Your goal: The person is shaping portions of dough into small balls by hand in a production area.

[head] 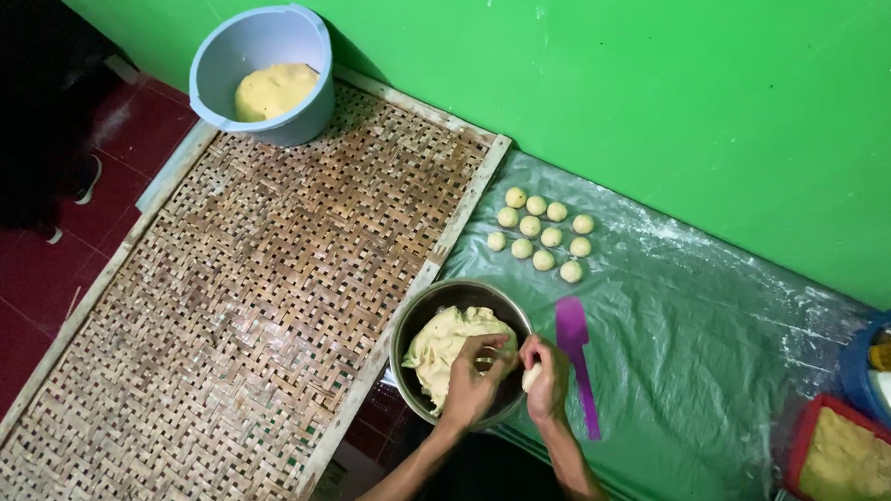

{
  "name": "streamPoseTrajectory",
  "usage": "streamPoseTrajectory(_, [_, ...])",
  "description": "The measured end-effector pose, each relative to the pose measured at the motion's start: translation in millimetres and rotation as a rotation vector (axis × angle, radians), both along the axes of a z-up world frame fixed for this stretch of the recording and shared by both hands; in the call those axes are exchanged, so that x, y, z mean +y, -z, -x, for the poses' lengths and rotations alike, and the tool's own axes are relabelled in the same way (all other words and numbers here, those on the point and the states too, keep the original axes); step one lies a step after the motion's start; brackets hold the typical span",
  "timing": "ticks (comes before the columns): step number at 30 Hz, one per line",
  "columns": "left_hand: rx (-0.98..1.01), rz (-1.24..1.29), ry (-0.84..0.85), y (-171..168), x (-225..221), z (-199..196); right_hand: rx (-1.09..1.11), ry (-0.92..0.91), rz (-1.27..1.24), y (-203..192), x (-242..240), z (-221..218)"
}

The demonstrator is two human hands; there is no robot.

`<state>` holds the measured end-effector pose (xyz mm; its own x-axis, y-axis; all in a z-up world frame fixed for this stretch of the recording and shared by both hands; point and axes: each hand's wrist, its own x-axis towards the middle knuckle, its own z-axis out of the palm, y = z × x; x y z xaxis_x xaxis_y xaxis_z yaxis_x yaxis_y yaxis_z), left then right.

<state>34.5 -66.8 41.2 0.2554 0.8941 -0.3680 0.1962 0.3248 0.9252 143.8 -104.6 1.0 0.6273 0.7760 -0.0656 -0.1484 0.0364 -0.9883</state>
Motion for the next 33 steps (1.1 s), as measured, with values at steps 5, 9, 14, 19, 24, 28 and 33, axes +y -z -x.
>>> streamPoseTrajectory(5, [0.119,0.192,0.144,-16.1,-0.1,-3.4,-0.014,-0.006,0.021,-4.8,-0.7,-0.3])
streamPoseTrajectory(9, [-0.086,0.333,0.169,-7.5,-8.3,-5.3,-0.096,-0.017,0.029,-13.0,1.8,-0.5])
streamPoseTrajectory(14, [-0.109,0.076,0.379,-3.7,-13.3,-10.0,-0.258,-0.207,-0.022,17.4,1.5,7.7])
streamPoseTrajectory(19, [-0.016,-0.052,0.342,23.8,-2.4,-5.4,-0.295,-0.205,0.099,-26.4,3.2,8.1])
streamPoseTrajectory(24, [-0.131,0.139,0.184,2.3,16.7,-11.3,0.022,-0.156,0.139,-8.4,2.2,-1.7])
streamPoseTrajectory(28, [-0.079,0.07,0.157,5.6,29.4,-20.7,-0.118,-0.172,0.122,-21.6,1.3,-11.2])
streamPoseTrajectory(33, [-0.246,0.279,-0.12,19.6,28.3,-35.1,-0.186,-0.16,0.056,-20.4,2.1,-8.3])
